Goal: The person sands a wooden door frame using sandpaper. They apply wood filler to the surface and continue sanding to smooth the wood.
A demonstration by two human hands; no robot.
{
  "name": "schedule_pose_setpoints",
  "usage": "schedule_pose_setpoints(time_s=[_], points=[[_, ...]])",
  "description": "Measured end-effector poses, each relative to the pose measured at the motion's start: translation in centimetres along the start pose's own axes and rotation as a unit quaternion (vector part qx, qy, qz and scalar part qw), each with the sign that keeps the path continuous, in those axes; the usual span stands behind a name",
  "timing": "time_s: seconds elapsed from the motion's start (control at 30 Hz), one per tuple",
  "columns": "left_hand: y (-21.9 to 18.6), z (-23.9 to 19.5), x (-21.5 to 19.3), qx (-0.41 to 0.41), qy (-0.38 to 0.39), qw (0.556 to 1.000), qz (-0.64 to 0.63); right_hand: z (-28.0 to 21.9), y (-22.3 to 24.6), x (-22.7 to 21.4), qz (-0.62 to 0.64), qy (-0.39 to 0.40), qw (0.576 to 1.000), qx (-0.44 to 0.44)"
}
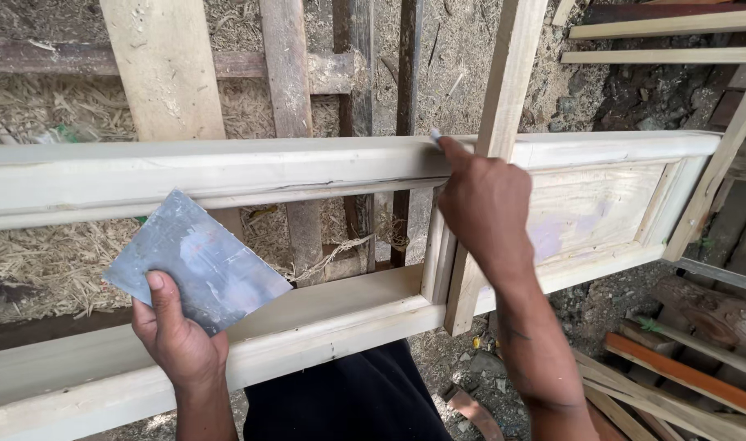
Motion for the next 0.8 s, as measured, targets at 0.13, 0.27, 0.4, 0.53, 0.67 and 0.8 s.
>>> schedule_pose_setpoints(time_s=[0.13, 0.27, 0.4, 0.53, 0.67, 0.8], points=[[-0.7, 0.9, 0.6, -0.003, 0.017, 1.000, 0.004, -2.1, 3.2, 1.9, -0.029, -0.119, 0.989, -0.078], [-1.3, 1.7, 1.4, -0.012, 0.023, 1.000, 0.017, -3.9, 4.4, 2.0, 0.008, -0.136, 0.988, -0.078], [-1.5, 2.3, 1.9, -0.018, 0.029, 0.999, 0.019, -5.6, 4.8, -0.2, 0.066, -0.198, 0.974, -0.091], [-0.4, 3.4, 1.8, -0.017, 0.037, 0.999, 0.005, -6.4, 0.4, -1.0, 0.216, -0.204, 0.954, 0.031], [0.6, 4.4, 1.2, -0.057, -0.019, 0.998, 0.034, -7.4, -2.2, -1.1, 0.279, -0.270, 0.916, 0.100], [0.8, 7.3, 3.2, -0.097, -0.030, 0.995, 0.017, -4.7, -4.0, 1.9, 0.255, -0.266, 0.917, 0.154]])
Point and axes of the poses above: each hand's wrist, its own z-axis towards the middle knuckle, its own x-axis out of the palm, y = z × x, the point moved 8 cm from there along z, towards the middle knuckle, and after that the axes turned 9 degrees about z, right-handed, at the moved point
